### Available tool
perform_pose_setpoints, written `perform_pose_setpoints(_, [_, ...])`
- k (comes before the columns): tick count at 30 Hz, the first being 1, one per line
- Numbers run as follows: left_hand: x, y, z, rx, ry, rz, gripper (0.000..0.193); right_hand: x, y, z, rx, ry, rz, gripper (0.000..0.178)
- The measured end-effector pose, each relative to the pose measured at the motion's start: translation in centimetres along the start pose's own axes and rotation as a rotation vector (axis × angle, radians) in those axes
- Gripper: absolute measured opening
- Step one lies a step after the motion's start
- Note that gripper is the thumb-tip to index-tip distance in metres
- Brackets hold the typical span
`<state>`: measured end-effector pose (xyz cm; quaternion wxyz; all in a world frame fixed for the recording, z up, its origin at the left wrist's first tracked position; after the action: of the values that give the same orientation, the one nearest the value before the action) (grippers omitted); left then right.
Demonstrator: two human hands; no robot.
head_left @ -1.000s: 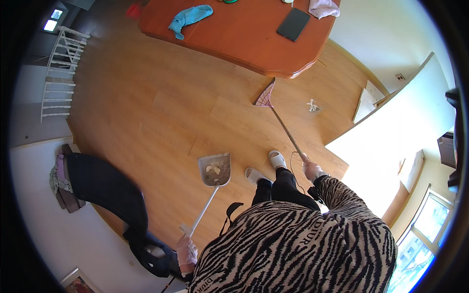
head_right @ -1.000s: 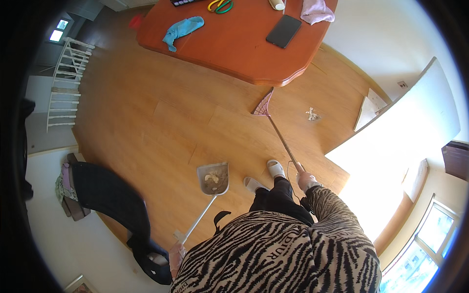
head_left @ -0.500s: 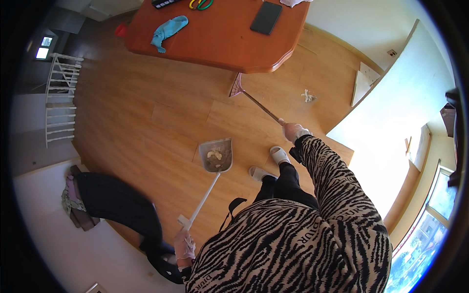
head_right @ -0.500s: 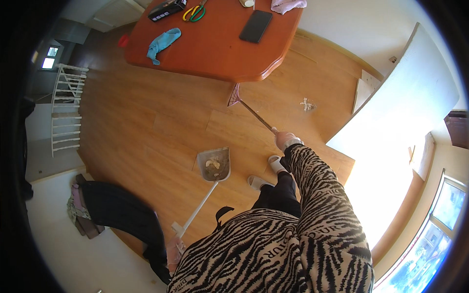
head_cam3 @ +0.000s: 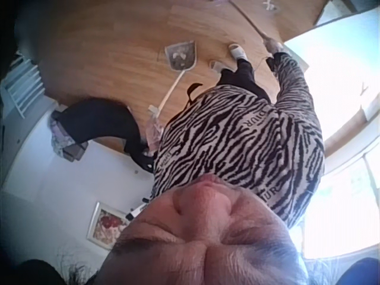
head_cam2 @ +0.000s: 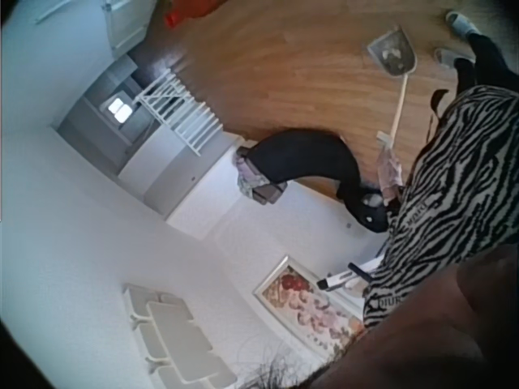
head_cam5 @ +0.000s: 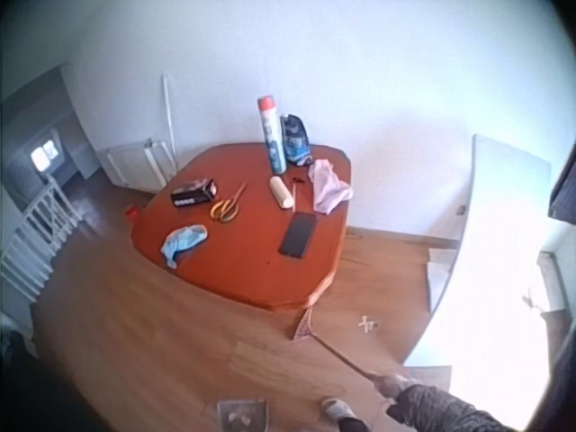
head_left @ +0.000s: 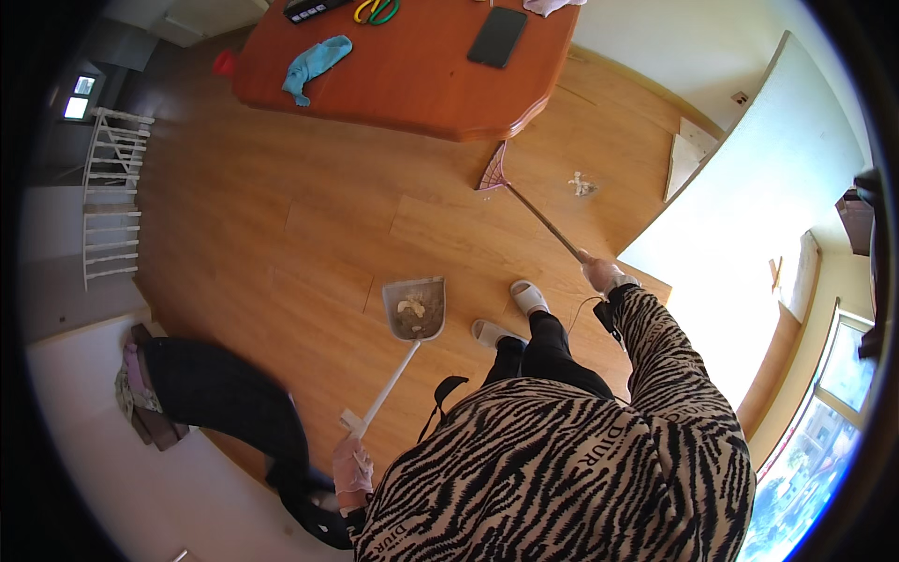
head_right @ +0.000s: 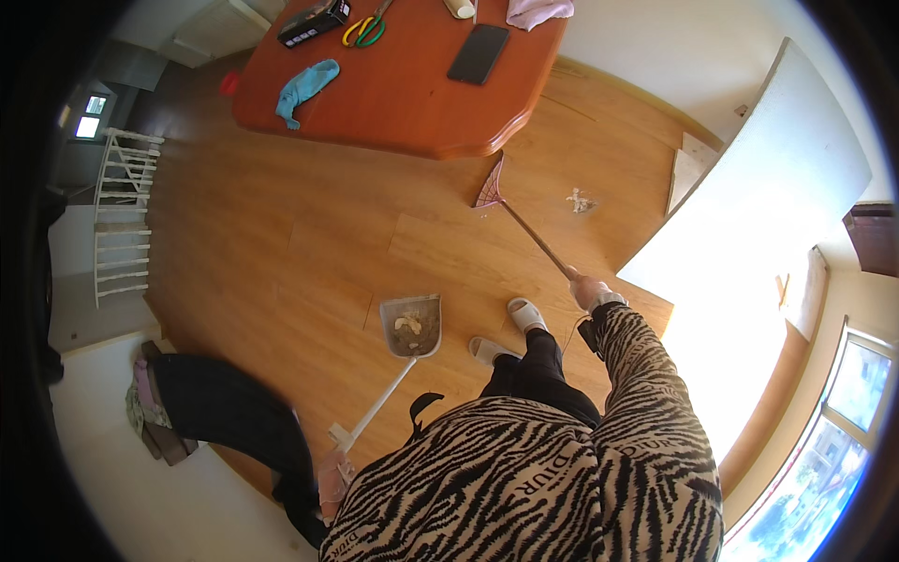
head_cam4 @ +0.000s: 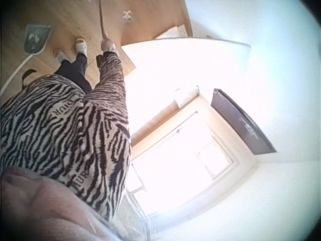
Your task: The person sweeps debris from a windowsill and floor using a small brush and dustpan. They gather the swept material into the dustpan and continue sweeping across the room.
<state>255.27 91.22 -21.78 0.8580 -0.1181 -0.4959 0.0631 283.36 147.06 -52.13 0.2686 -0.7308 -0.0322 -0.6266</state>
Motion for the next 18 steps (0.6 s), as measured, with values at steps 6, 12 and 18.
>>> perform_pose_setpoints(6, [-1.2,-0.1,0.5,-0.026,0.038,-0.032,0.015,4.6,0.7,1.1,-0.065,0.038,0.113,0.058])
perform_pose_setpoints(12, [-4.4,-0.4,1.3,-0.033,-0.048,-0.196,0.023,7.6,7.4,3.4,-0.261,0.083,-0.070,0.024])
perform_pose_setpoints(18, [-6.3,2.1,2.1,-0.086,0.050,-0.082,0.022,5.5,8.5,6.6,-0.111,0.030,-0.041,0.013])
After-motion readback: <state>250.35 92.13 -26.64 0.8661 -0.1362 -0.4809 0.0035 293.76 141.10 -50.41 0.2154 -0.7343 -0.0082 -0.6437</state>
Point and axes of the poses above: each hand's wrist, its own x-axis away from the middle knuckle, its own y-axis out of the palm, z = x × y, the point moved 8 cm from there along -x, towards the middle knuckle, and after that the axes turned 15 degrees about x, right-handed, at the moved point
